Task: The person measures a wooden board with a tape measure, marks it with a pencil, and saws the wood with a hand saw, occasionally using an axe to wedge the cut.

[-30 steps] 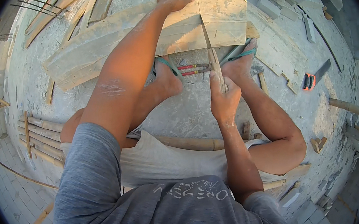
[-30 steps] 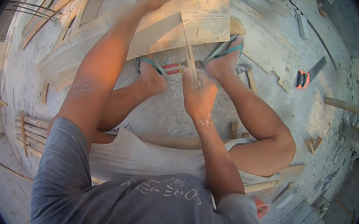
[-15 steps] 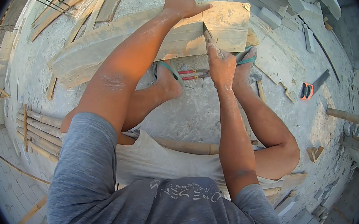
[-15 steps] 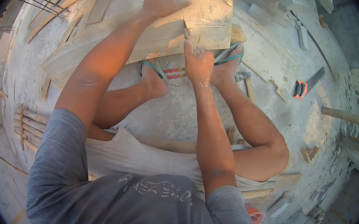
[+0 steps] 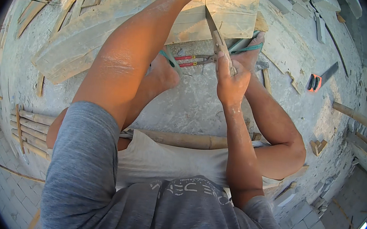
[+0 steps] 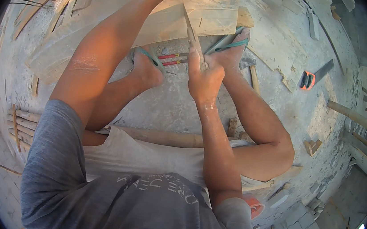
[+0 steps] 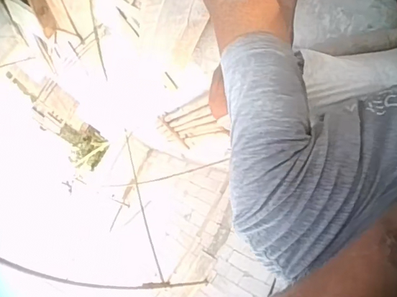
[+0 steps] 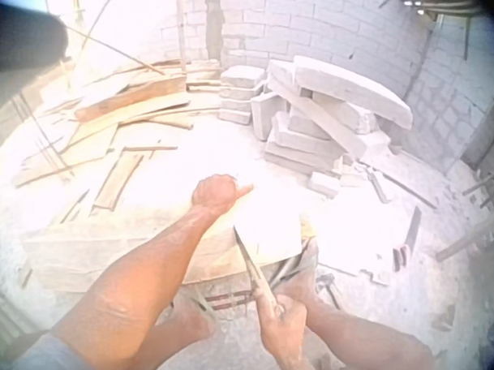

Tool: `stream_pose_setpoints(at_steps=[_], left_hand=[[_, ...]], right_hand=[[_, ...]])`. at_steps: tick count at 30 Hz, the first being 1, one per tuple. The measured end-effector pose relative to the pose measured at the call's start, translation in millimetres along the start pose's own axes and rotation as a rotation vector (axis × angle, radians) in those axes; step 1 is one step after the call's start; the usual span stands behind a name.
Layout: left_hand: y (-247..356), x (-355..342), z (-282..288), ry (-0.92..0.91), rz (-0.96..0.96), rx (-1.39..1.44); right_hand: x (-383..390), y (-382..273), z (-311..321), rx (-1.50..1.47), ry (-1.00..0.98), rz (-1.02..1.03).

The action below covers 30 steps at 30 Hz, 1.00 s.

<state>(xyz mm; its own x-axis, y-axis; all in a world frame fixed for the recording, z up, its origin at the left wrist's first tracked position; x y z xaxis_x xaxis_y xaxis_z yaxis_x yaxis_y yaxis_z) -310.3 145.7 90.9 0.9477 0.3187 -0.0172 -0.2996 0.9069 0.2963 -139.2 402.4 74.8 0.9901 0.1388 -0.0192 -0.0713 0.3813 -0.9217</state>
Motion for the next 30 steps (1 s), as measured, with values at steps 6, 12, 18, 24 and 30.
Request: stream_pose_setpoints(at_steps=[6, 12, 18, 24, 30], left_hand=[[-18.2, 2.9, -1.4, -0.089, 0.076, -0.008], [-3.5, 6.8, -4.3, -0.207, -0.005, -0.042], [-18.1, 6.3, -3.7, -0.261, 0.065, -0.008], [-20.1, -3.4, -12.9, -0.270, -0.002, -0.047], [-23.8, 1.6, -8.8, -0.299, 0.077, -0.044]], right_hand=[[27.8, -18.0, -8.0, 0.068, -0.085, -0.041], [19.0, -4.4, -6.5, 0.143, -0.027, 0.066], [37.3, -14.0, -5.0, 0.072, -0.100, -0.048], [19.3, -2.0, -19.7, 0.084, -0.083, 0.026], [44.0, -10.9, -6.4, 0.028, -0.080, 0.026]])
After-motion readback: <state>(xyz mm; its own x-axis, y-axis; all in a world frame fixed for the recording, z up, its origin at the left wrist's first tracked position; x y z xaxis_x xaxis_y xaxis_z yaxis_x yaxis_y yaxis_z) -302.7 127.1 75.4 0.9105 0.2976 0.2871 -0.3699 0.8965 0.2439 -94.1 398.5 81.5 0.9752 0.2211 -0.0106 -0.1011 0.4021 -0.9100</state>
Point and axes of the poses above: each hand's wrist, its own x-axis away from the middle knuckle, its own z-axis out of the back of the hand, y = z × x, the point moved 10 cm from there along -x, towards the middle knuckle, and after that the axes turned 4 degrees about z, right-handed, at the moved point
